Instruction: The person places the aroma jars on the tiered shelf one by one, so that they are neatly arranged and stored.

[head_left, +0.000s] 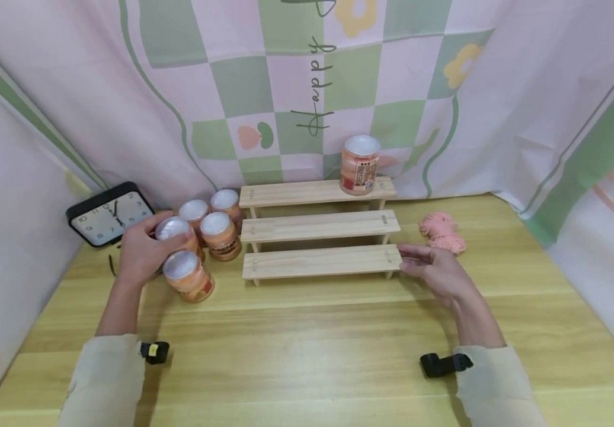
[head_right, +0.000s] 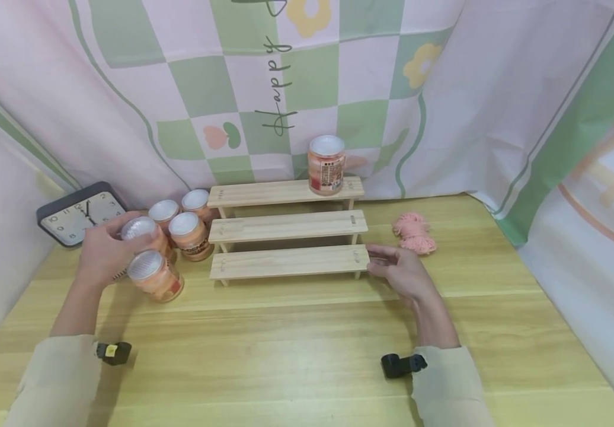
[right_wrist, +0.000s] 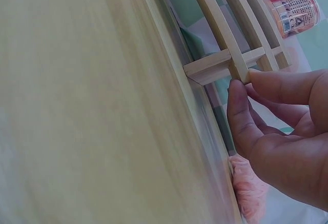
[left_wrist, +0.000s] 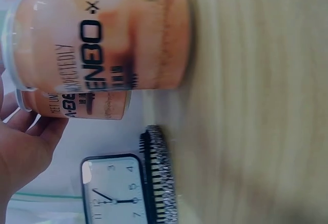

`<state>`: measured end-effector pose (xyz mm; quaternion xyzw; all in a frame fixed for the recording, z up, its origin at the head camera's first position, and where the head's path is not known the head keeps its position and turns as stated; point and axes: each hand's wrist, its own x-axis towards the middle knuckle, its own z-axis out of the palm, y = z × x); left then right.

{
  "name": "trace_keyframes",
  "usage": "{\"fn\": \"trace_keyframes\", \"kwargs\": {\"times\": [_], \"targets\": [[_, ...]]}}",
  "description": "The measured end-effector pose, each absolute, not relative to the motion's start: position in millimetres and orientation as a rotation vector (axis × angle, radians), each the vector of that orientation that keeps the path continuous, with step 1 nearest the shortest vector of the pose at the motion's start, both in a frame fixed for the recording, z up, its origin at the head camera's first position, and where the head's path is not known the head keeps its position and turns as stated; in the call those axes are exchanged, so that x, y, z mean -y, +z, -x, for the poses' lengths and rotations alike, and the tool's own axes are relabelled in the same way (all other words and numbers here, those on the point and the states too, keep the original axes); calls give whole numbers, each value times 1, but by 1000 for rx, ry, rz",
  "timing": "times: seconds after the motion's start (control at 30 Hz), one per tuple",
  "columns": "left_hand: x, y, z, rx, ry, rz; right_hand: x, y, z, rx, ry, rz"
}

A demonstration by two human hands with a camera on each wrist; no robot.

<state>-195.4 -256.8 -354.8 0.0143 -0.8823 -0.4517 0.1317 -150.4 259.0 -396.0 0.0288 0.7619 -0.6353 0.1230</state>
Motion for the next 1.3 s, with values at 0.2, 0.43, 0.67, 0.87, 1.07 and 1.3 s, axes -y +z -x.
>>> {"fn": "trace_keyframes", "kwargs": {"times": [0.2,0.43,0.67,0.87,1.07,1.3], "targets": [[256,-340,192,2580,-1259,-66,-261,-397,151,-2236,-1859,-58],[251,-324,191,2481,-1301,-30,-261,-398,151,-2236,-1871,-67],[244,-321,193,2356,-1357,62,-261,-398,151,-2251,-1862,-62],[234,-316,193,2287,-1365,119,-260,-398,152,-2240,-1865,-48],[223,-309,195,2283,-1372,186,-259,-399,152,-2236,-1863,-46],[207,-300,201,2326,-1334,232,-260,-398,150,-2256,-1851,-59]]}}
